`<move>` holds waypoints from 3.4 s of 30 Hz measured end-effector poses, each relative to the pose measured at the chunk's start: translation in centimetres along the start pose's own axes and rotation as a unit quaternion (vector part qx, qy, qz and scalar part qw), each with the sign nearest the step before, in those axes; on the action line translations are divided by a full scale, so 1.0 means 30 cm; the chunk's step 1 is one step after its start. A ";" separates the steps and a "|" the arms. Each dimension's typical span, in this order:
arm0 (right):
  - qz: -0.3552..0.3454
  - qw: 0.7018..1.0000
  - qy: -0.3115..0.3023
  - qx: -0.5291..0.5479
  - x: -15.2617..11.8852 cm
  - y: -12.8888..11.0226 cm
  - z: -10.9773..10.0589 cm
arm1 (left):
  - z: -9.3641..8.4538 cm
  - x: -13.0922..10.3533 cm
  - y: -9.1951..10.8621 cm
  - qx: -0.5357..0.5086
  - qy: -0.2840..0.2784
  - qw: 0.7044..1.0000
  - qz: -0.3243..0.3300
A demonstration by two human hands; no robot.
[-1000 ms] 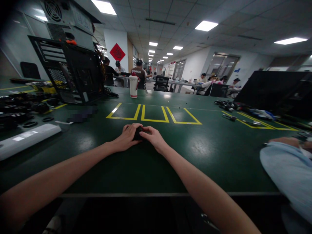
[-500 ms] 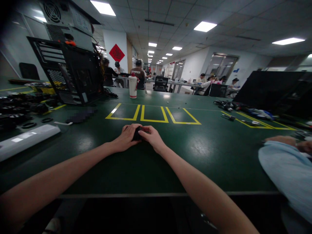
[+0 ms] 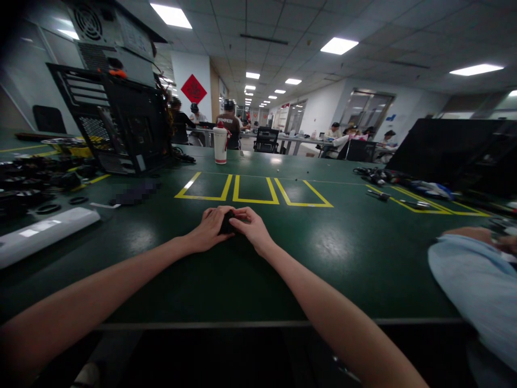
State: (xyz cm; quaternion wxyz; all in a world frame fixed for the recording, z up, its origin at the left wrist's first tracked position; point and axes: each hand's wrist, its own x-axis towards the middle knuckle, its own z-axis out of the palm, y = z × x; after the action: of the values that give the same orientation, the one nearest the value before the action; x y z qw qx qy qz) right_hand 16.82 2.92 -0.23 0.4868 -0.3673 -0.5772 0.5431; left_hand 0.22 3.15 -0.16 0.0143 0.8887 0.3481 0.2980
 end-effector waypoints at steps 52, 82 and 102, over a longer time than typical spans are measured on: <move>-0.010 1.000 0.000 0.006 0.003 0.000 -0.002 | -0.002 0.001 0.002 0.003 0.000 1.000 0.002; -0.030 0.999 -0.030 -0.012 -0.013 -0.001 -0.005 | -0.006 -0.001 0.000 0.001 -0.002 1.000 0.003; -0.002 1.000 -0.013 0.004 0.003 -0.004 0.001 | -0.003 0.000 -0.001 0.000 0.002 1.000 0.002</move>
State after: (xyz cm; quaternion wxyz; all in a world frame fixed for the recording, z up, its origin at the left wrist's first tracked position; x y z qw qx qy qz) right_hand 16.78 2.98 -0.11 0.4818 -0.3575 -0.5818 0.5492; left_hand 0.16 3.15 -0.10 0.0133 0.8890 0.3462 0.2995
